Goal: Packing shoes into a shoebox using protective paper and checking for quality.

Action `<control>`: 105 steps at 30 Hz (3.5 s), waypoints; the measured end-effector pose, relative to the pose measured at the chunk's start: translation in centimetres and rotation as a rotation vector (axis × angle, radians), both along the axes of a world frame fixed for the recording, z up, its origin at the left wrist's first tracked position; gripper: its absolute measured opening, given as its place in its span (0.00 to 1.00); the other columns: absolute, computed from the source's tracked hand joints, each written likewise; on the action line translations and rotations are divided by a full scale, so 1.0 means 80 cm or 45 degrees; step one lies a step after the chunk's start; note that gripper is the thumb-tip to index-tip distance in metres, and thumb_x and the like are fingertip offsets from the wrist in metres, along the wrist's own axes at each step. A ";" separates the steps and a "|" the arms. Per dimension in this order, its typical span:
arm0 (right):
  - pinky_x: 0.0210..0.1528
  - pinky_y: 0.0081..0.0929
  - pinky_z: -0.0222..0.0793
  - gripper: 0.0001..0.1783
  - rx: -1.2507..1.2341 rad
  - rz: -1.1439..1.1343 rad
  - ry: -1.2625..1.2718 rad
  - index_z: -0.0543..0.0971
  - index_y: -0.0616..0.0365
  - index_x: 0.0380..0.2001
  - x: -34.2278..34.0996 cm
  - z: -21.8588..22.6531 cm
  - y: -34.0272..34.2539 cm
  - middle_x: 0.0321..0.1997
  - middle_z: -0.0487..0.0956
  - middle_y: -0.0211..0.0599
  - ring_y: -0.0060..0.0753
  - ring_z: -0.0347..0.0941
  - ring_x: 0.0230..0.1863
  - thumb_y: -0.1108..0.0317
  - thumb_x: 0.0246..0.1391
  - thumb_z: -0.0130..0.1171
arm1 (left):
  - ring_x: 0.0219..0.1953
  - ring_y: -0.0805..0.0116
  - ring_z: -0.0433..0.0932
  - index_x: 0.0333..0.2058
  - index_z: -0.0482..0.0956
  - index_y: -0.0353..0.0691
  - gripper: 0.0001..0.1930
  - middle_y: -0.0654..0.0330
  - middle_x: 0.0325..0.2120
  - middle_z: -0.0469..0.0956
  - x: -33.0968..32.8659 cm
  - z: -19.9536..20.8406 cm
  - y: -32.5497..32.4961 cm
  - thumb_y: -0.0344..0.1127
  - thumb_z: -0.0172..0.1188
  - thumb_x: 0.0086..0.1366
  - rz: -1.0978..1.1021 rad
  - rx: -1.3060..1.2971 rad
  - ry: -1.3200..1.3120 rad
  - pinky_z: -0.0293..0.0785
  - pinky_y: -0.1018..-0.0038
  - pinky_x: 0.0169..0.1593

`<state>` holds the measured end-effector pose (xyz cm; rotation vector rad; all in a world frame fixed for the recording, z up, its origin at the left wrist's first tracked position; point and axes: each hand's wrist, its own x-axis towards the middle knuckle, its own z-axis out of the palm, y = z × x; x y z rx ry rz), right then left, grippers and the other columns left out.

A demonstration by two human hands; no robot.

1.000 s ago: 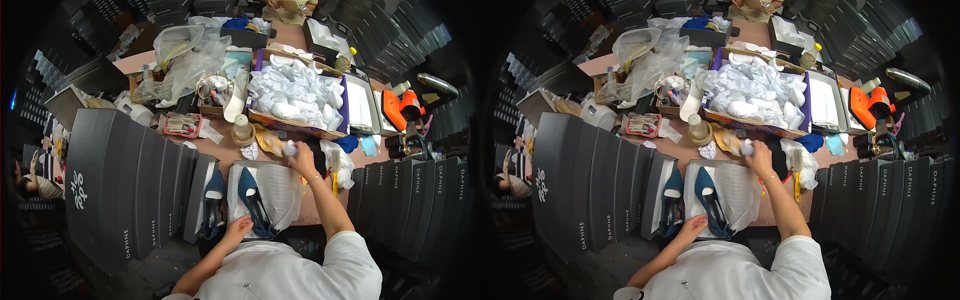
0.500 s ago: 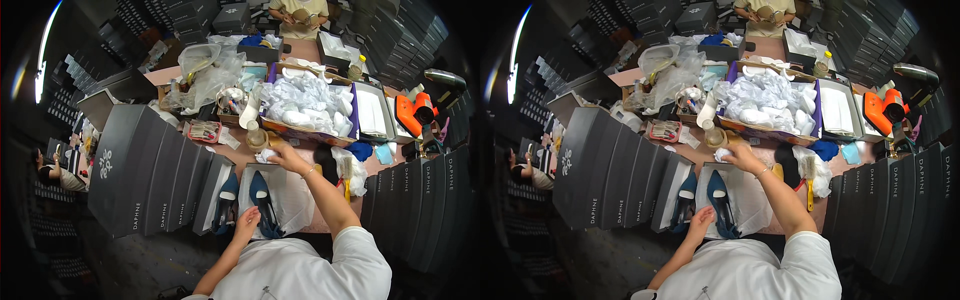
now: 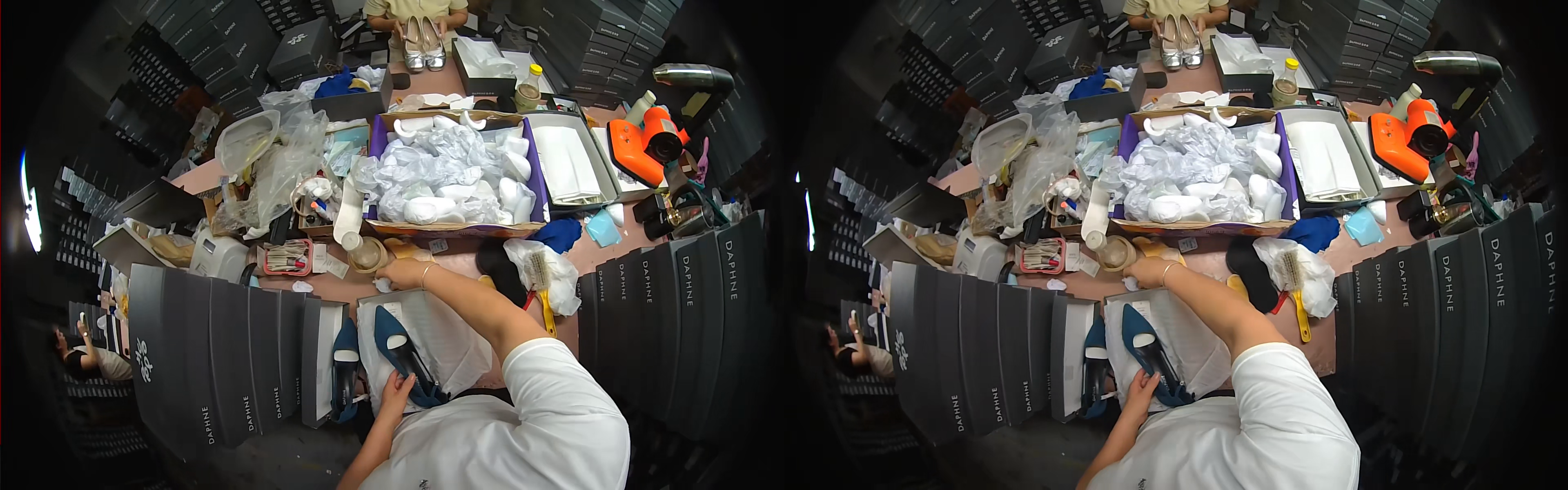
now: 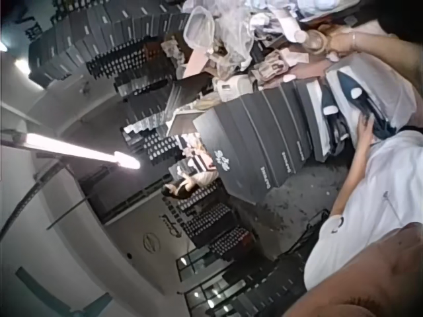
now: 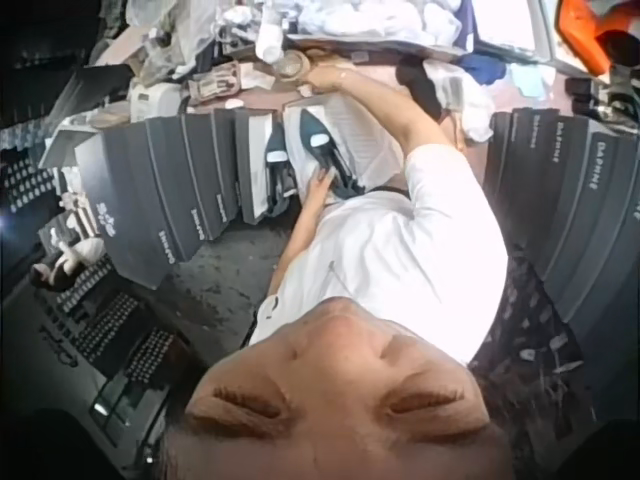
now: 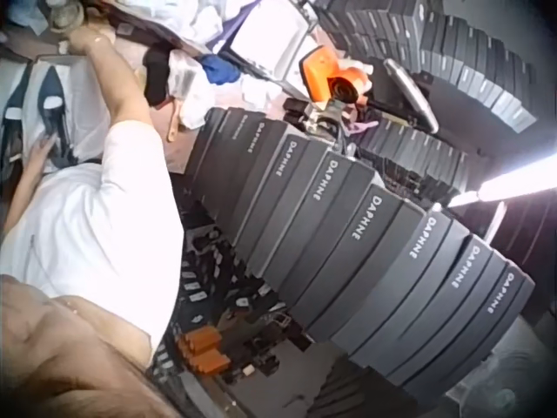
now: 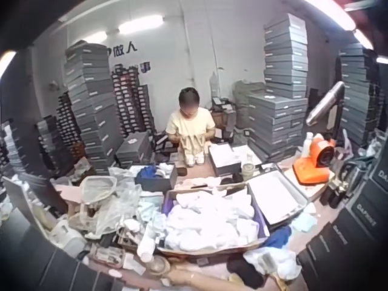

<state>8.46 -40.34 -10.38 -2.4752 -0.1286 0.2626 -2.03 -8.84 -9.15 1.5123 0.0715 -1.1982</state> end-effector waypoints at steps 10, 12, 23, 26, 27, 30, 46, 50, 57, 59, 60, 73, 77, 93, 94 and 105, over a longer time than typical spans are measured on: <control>0.42 0.40 0.73 0.19 -0.197 -0.138 0.006 0.77 0.55 0.41 -0.030 0.029 -0.026 0.38 0.80 0.43 0.48 0.77 0.41 0.66 0.42 0.62 | 0.39 0.76 0.73 0.53 0.67 0.31 0.23 0.60 0.37 0.76 0.004 -0.004 -0.003 0.37 0.60 0.64 -0.109 0.058 -0.094 0.68 0.81 0.44; 0.42 0.40 0.73 0.21 0.010 -0.341 -0.246 0.75 0.55 0.43 -0.072 0.081 -0.040 0.39 0.79 0.45 0.49 0.77 0.41 0.66 0.41 0.63 | 0.41 0.73 0.74 0.56 0.64 0.30 0.27 0.57 0.39 0.75 0.001 -0.015 0.006 0.38 0.60 0.63 -0.088 0.089 -0.150 0.69 0.79 0.46; 0.53 0.41 0.64 0.42 -0.475 -1.058 -0.762 0.62 0.59 0.60 -0.182 0.151 -0.169 0.50 0.73 0.57 0.52 0.71 0.51 0.61 0.43 0.68 | 0.56 0.56 0.67 0.58 0.65 0.37 0.30 0.49 0.54 0.65 0.004 0.062 -0.034 0.34 0.63 0.58 -0.365 0.270 -1.103 0.69 0.66 0.55; 0.55 0.45 0.62 0.41 -0.020 -0.888 -0.766 0.62 0.58 0.61 -0.118 0.129 -0.157 0.49 0.74 0.55 0.50 0.71 0.51 0.59 0.45 0.67 | 0.51 0.58 0.72 0.52 0.72 0.36 0.23 0.51 0.53 0.68 0.008 0.078 -0.057 0.33 0.63 0.57 -0.339 0.175 -1.200 0.73 0.68 0.49; 0.55 0.46 0.62 0.40 0.001 -0.866 -0.792 0.63 0.59 0.60 -0.087 0.133 -0.150 0.49 0.75 0.54 0.50 0.71 0.51 0.57 0.46 0.66 | 0.49 0.58 0.73 0.50 0.73 0.36 0.21 0.51 0.52 0.69 0.010 0.082 -0.066 0.32 0.63 0.57 -0.339 0.142 -1.224 0.74 0.69 0.48; 0.55 0.52 0.60 0.37 -0.087 -0.950 -0.559 0.66 0.57 0.58 0.003 0.154 -0.135 0.43 0.78 0.50 0.49 0.74 0.47 0.53 0.47 0.64 | 0.46 0.56 0.75 0.49 0.75 0.35 0.19 0.50 0.51 0.70 0.011 0.098 -0.093 0.32 0.63 0.58 -0.384 0.108 -1.235 0.74 0.69 0.46; 0.44 0.18 0.69 0.19 1.767 -0.685 -0.466 0.72 0.59 0.49 -0.083 0.222 -0.073 0.43 0.75 0.26 0.18 0.71 0.40 0.77 0.52 0.54 | 0.55 0.56 0.69 0.59 0.61 0.39 0.28 0.52 0.53 0.69 0.147 0.212 -0.223 0.45 0.56 0.66 0.233 -0.804 0.359 0.67 0.55 0.57; 0.44 0.18 0.69 0.14 1.849 -1.172 -0.648 0.74 0.62 0.48 -0.150 0.167 -0.024 0.42 0.77 0.31 0.19 0.73 0.40 0.71 0.59 0.53 | 0.44 0.66 0.77 0.49 0.70 0.34 0.13 0.58 0.44 0.76 0.132 0.194 -0.208 0.26 0.51 0.65 0.624 -0.783 -0.051 0.75 0.69 0.49; 0.32 0.21 0.74 0.10 2.232 -1.490 -0.621 0.72 0.57 0.44 -0.256 0.116 -0.009 0.43 0.78 0.33 0.24 0.76 0.37 0.66 0.64 0.48 | 0.40 0.68 0.77 0.40 0.75 0.38 0.09 0.59 0.39 0.77 0.130 0.119 -0.087 0.37 0.54 0.68 0.767 -0.592 -0.027 0.72 0.71 0.48; 0.36 0.23 0.75 0.10 2.149 -1.189 -0.340 0.72 0.57 0.45 -0.294 0.077 -0.024 0.41 0.78 0.32 0.25 0.77 0.38 0.66 0.64 0.48 | 0.40 0.68 0.76 0.40 0.75 0.38 0.11 0.59 0.36 0.78 0.126 0.129 -0.068 0.40 0.53 0.68 0.943 -0.686 0.259 0.71 0.70 0.48; 0.36 0.24 0.75 0.10 2.154 -1.286 -0.361 0.72 0.58 0.45 -0.295 0.084 -0.017 0.41 0.78 0.33 0.26 0.77 0.37 0.67 0.63 0.48 | 0.41 0.68 0.76 0.39 0.75 0.39 0.13 0.58 0.35 0.78 0.121 0.123 -0.050 0.44 0.53 0.68 0.885 -0.735 0.207 0.69 0.70 0.50; 0.28 0.13 0.60 0.12 1.478 -0.791 -0.048 0.77 0.57 0.40 -0.189 0.195 0.058 0.26 0.73 0.19 0.10 0.64 0.26 0.61 0.60 0.56 | 0.40 0.70 0.77 0.50 0.72 0.33 0.19 0.57 0.41 0.78 0.075 0.122 -0.071 0.29 0.59 0.60 -0.292 -0.255 -0.275 0.72 0.74 0.45; 0.30 0.22 0.68 0.12 0.865 -1.133 -0.421 0.77 0.62 0.39 -0.192 0.138 -0.049 0.27 0.78 0.31 0.20 0.71 0.26 0.64 0.56 0.58 | 0.37 0.72 0.77 0.43 0.75 0.32 0.11 0.61 0.36 0.78 0.093 0.103 -0.054 0.25 0.54 0.61 0.096 -0.137 -0.494 0.74 0.75 0.41; 0.57 0.45 0.61 0.19 -0.276 -1.073 -0.772 0.77 0.59 0.44 -0.064 0.083 -0.242 0.46 0.77 0.48 0.50 0.70 0.52 0.66 0.47 0.62 | 0.48 0.67 0.73 0.59 0.60 0.32 0.29 0.54 0.49 0.72 0.109 0.062 -0.066 0.25 0.58 0.59 0.370 0.092 -0.547 0.68 0.73 0.52; 0.58 0.48 0.60 0.19 -0.392 -1.076 -0.720 0.77 0.58 0.43 -0.057 0.077 -0.234 0.46 0.77 0.48 0.49 0.70 0.52 0.65 0.46 0.62 | 0.51 0.66 0.71 0.60 0.57 0.33 0.33 0.53 0.51 0.70 0.108 0.066 -0.067 0.26 0.61 0.58 0.299 0.077 -0.591 0.67 0.73 0.53; 0.37 0.32 0.69 0.12 0.347 -1.149 -0.974 0.73 0.63 0.33 -0.114 0.165 -0.189 0.32 0.76 0.45 0.48 0.74 0.34 0.76 0.41 0.59 | 0.59 0.51 0.63 0.61 0.56 0.34 0.39 0.45 0.57 0.62 0.089 0.141 -0.087 0.30 0.66 0.53 -0.392 -0.051 -1.136 0.63 0.63 0.59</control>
